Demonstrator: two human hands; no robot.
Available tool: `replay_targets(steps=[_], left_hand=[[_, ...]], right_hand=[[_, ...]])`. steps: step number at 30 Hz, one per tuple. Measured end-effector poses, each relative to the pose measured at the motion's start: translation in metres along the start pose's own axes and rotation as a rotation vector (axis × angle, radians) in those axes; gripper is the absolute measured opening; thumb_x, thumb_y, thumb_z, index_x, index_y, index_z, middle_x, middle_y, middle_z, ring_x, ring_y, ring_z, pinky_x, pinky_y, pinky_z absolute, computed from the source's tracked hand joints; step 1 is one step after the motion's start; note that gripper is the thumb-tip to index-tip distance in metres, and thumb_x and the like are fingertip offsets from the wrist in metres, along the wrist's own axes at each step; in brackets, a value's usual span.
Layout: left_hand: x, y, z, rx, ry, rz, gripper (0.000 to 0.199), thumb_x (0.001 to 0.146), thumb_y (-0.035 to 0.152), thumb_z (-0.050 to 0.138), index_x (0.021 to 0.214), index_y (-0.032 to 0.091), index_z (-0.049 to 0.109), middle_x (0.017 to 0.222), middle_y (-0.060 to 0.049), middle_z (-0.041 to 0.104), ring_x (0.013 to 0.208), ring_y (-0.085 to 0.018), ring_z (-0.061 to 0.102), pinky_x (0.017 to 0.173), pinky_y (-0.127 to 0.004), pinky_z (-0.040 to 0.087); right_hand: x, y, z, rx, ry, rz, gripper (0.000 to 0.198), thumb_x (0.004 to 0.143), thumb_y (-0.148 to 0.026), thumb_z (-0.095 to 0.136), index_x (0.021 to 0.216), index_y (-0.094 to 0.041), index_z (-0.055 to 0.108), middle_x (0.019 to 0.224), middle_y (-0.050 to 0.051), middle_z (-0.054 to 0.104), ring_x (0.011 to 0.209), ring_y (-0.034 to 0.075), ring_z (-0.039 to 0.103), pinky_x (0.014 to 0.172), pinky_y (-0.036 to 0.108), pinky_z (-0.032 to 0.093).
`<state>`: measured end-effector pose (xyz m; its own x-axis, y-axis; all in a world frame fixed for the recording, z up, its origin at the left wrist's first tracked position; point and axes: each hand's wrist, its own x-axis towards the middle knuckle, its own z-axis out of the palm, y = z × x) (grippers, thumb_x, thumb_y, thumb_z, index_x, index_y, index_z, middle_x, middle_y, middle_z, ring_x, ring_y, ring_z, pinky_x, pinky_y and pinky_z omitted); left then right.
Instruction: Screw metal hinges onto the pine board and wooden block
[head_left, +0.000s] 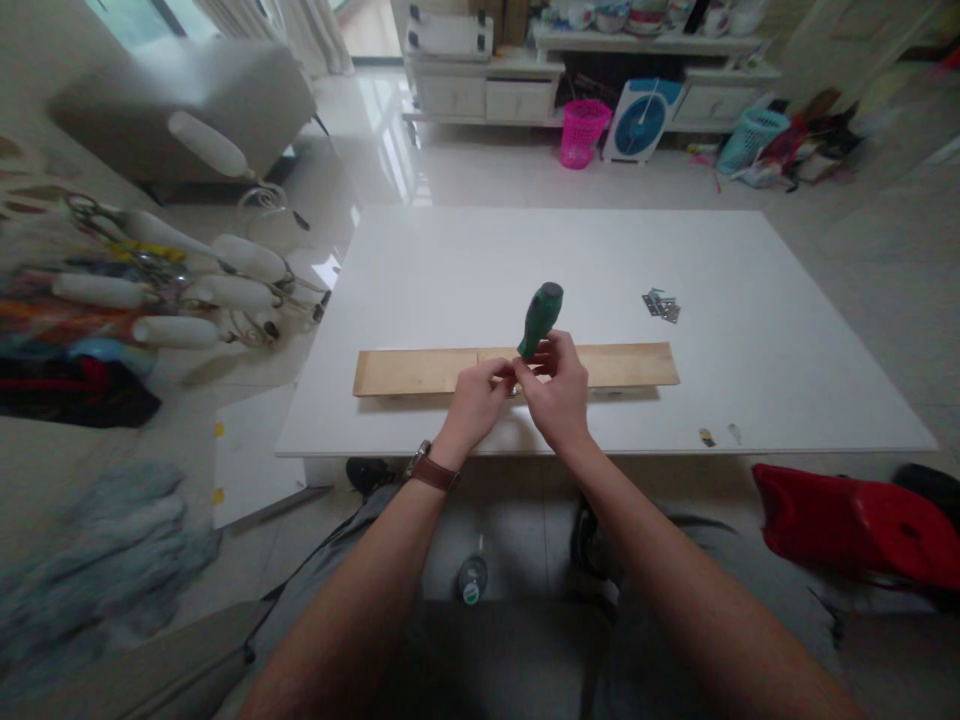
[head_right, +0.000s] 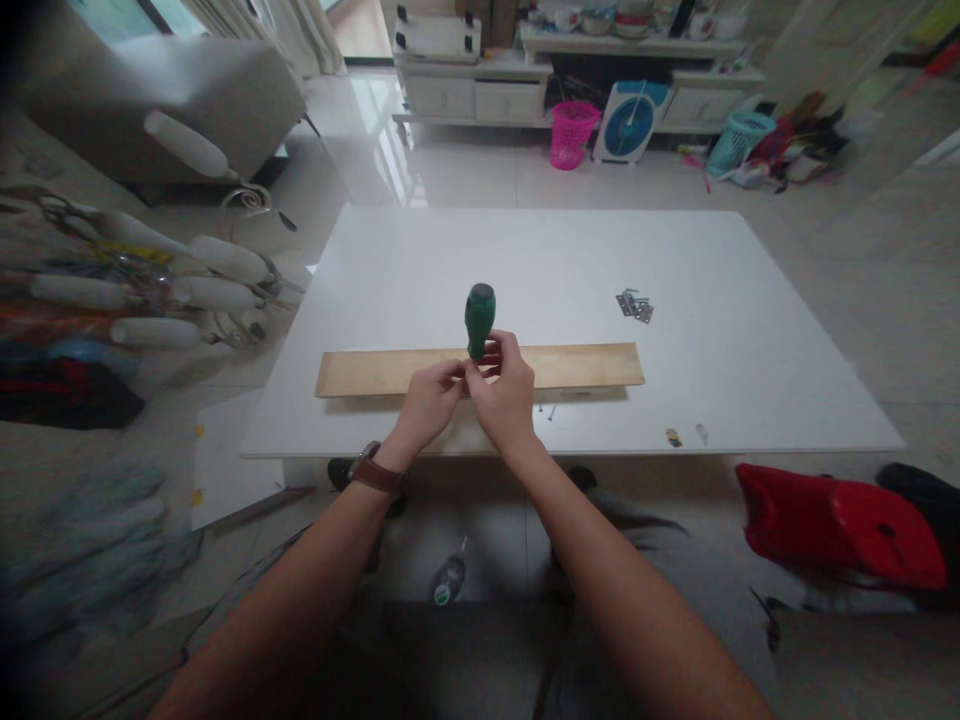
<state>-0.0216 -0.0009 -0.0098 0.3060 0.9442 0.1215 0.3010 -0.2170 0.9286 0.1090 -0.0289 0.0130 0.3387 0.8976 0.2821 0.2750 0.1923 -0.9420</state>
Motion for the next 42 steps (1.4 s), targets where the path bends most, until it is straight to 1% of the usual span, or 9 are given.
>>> replay_targets(steps=[5,9,15,18,21,26,32,38,42], left_hand=[[0.0016,0.0007,-0.0011,-0.017,-0.015,-0.006,0.014,0.094,0.012,0.066,0.096,0.018,0.079,0.102,-0.007,0.085,0.093,-0.021,0.078,0.088,-0.033,0.062],[0.002,-0.0008,-0.0016,-0.022,-0.039,-0.014,0.018,0.095,0.009,0.064,0.098,0.018,0.08,0.103,-0.008,0.085,0.093,-0.021,0.078,0.088,-0.033,0.061],[0.0007,0.0012,-0.0007,0.021,-0.008,0.006,0.018,0.096,0.01,0.064,0.096,0.018,0.08,0.102,-0.007,0.085,0.092,-0.021,0.077,0.089,-0.033,0.06],[0.001,0.0014,-0.0005,-0.003,-0.002,0.013,0.014,0.095,0.012,0.065,0.095,0.019,0.078,0.1,-0.006,0.084,0.092,-0.02,0.077,0.087,-0.032,0.061],[0.0017,-0.0005,-0.0009,-0.033,-0.012,0.0,0.011,0.094,0.014,0.067,0.094,0.018,0.077,0.1,-0.007,0.083,0.093,-0.02,0.077,0.086,-0.032,0.062],[0.0016,-0.0031,-0.0009,-0.044,-0.054,-0.006,0.017,0.095,0.011,0.063,0.099,0.017,0.079,0.101,-0.008,0.084,0.091,-0.02,0.078,0.087,-0.033,0.062],[0.001,-0.0005,-0.0003,0.005,-0.014,0.005,0.016,0.095,0.012,0.063,0.094,0.018,0.078,0.097,-0.006,0.084,0.087,-0.019,0.076,0.084,-0.031,0.061],[0.0016,-0.0008,-0.0009,-0.02,-0.013,0.0,0.011,0.093,0.014,0.067,0.093,0.019,0.077,0.097,-0.006,0.084,0.091,-0.02,0.077,0.086,-0.032,0.063],[0.0018,-0.0014,-0.0014,-0.045,-0.057,-0.011,0.017,0.094,0.012,0.064,0.1,0.018,0.079,0.103,-0.008,0.085,0.094,-0.021,0.078,0.088,-0.033,0.064]], right_hand=[[-0.0007,0.0046,-0.0021,-0.015,0.027,-0.011,0.031,0.084,-0.021,0.074,0.112,-0.028,0.062,0.08,-0.006,0.072,0.073,0.016,0.072,0.069,0.031,0.058],[-0.0017,0.0051,-0.0027,-0.009,0.023,-0.006,0.032,0.087,-0.02,0.07,0.117,-0.028,0.063,0.086,-0.003,0.077,0.077,0.018,0.075,0.069,0.032,0.059],[0.0,0.0032,-0.0001,0.014,0.014,-0.004,0.032,0.087,-0.024,0.072,0.116,-0.029,0.061,0.091,-0.002,0.077,0.08,0.018,0.074,0.07,0.032,0.059],[0.0003,0.0029,0.0004,0.018,0.025,0.001,0.033,0.084,-0.025,0.076,0.113,-0.028,0.061,0.087,-0.004,0.074,0.078,0.017,0.073,0.069,0.032,0.059],[-0.0005,0.0026,-0.0005,-0.004,0.028,0.0,0.03,0.085,-0.022,0.074,0.112,-0.028,0.063,0.082,-0.005,0.073,0.074,0.016,0.072,0.067,0.031,0.058],[-0.0016,0.0019,-0.002,-0.01,0.026,0.0,0.027,0.089,-0.021,0.069,0.114,-0.028,0.063,0.087,-0.002,0.078,0.077,0.018,0.074,0.069,0.032,0.058],[-0.0005,0.0013,0.0002,0.026,0.025,0.014,0.03,0.086,-0.025,0.073,0.114,-0.028,0.062,0.091,-0.001,0.077,0.08,0.018,0.074,0.07,0.032,0.06],[-0.0011,0.0016,-0.001,0.006,0.031,0.019,0.029,0.085,-0.025,0.074,0.111,-0.028,0.063,0.083,-0.004,0.074,0.074,0.017,0.072,0.066,0.031,0.058],[-0.0022,0.0014,-0.0022,0.002,0.033,0.022,0.027,0.088,-0.025,0.072,0.114,-0.028,0.065,0.085,-0.003,0.076,0.076,0.018,0.074,0.068,0.032,0.058]])
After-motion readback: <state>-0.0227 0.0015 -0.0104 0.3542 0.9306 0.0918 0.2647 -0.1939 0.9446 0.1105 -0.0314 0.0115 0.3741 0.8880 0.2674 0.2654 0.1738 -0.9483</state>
